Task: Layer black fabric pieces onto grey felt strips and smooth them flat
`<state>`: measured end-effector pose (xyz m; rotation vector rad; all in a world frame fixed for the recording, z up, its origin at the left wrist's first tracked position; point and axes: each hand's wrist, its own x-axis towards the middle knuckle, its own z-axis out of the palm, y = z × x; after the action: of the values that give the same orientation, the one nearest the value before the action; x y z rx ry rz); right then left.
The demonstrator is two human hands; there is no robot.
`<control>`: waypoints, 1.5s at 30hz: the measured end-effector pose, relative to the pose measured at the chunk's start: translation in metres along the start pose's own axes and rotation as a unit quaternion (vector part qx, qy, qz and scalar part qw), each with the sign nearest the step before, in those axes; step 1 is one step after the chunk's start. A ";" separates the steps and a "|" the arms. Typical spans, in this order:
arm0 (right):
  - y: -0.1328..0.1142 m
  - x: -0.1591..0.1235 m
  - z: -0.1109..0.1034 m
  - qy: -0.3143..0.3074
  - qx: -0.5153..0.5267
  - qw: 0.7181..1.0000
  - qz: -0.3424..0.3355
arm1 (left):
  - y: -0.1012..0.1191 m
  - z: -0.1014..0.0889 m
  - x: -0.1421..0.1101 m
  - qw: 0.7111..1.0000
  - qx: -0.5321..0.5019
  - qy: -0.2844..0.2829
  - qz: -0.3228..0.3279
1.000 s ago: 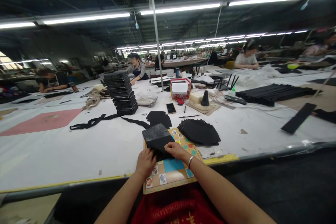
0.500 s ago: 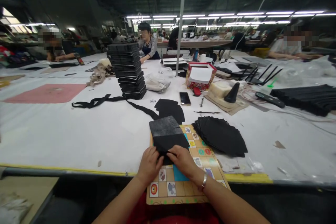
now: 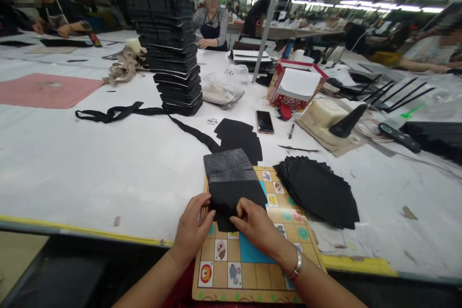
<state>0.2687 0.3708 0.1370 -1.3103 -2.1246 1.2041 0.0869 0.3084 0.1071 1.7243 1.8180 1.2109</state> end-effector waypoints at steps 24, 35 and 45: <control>0.001 0.017 -0.020 -0.041 0.195 0.978 0.056 | 0.008 0.003 -0.003 0.978 0.163 0.004 0.129; -0.016 0.008 -0.008 -0.008 0.017 0.997 -0.075 | 0.010 -0.001 -0.004 0.960 0.220 -0.021 0.171; -0.001 0.019 -0.033 0.078 0.108 0.990 0.049 | 0.027 -0.003 0.009 0.955 0.246 -0.020 0.167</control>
<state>0.2809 0.4026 0.1540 -1.3751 -1.7857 1.2861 0.0999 0.3128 0.1315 2.3881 1.9760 0.8638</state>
